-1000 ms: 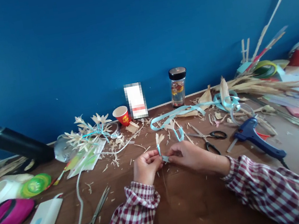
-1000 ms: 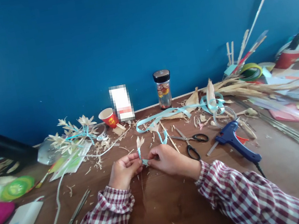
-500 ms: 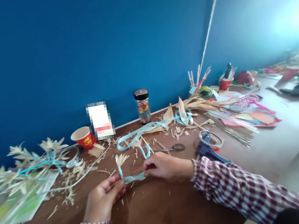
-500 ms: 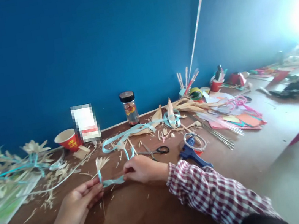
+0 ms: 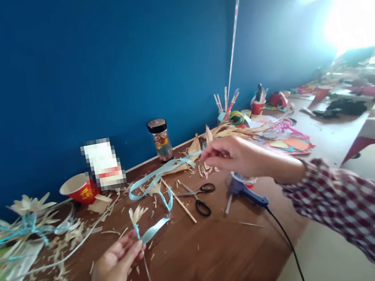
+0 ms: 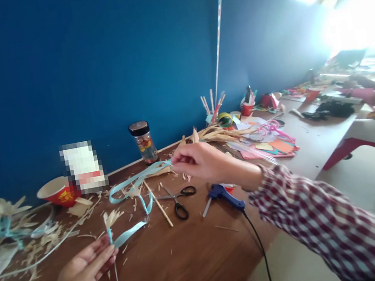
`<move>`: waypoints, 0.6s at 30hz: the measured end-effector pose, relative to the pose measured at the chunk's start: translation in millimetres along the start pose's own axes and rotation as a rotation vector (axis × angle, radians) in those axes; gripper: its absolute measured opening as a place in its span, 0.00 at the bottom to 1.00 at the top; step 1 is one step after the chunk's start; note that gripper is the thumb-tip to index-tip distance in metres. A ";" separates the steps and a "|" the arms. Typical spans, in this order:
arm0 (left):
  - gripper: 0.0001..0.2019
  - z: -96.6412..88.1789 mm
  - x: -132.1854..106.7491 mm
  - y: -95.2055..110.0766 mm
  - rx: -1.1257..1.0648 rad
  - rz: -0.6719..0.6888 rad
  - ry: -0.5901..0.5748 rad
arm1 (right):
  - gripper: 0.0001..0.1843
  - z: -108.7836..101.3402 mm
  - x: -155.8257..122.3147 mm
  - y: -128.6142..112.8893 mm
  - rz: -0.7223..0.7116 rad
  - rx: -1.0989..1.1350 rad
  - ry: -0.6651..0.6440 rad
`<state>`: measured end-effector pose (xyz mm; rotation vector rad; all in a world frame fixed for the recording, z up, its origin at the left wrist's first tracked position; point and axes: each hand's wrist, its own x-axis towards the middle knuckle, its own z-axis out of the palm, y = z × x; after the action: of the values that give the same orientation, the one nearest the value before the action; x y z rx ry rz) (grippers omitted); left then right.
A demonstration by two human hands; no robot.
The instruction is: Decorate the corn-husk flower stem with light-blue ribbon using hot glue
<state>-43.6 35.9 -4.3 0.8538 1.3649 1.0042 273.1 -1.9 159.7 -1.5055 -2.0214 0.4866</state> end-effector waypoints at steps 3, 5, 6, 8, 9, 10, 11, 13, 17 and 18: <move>0.24 -4.8 4.5 -4.0 0.045 -0.020 -0.030 | 0.10 10.8 -53.8 32.4 0.153 -0.217 0.004; 0.26 -6.4 6.3 -5.3 0.066 -0.028 -0.029 | 0.07 27.1 -82.8 52.2 0.250 -0.404 0.006; 0.27 -6.4 6.4 -5.5 0.067 -0.027 -0.029 | 0.06 35.7 -93.6 60.0 0.296 -0.500 0.009; 0.27 -5.0 4.8 -5.5 0.062 -0.015 -0.032 | 0.06 50.8 -107.3 70.4 0.388 -0.641 0.029; 0.27 -3.9 3.3 -5.5 0.067 -0.006 -0.034 | 0.07 56.9 -110.8 73.3 0.435 -0.661 0.039; 0.26 -2.9 1.7 -5.5 0.080 0.005 -0.035 | 0.08 61.7 -112.8 75.0 0.464 -0.669 0.052; 0.26 -2.0 0.2 -5.6 0.100 0.015 -0.033 | 0.08 65.3 -113.7 75.7 0.486 -0.664 0.067; 0.27 -1.3 -1.7 -5.7 0.141 0.032 -0.018 | 0.08 69.2 -114.4 76.0 0.500 -0.635 0.095; 0.30 -2.3 -0.6 -5.7 0.201 0.032 0.009 | 0.08 63.9 -116.9 77.5 0.481 -0.507 0.144; 0.30 -2.6 0.3 -5.8 0.204 0.031 0.010 | 0.08 59.6 -117.6 78.7 0.470 -0.459 0.162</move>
<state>-45.7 33.9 -9.8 1.0255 1.4847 0.9042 318.4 -87.5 40.7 -2.2384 -1.7185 0.0631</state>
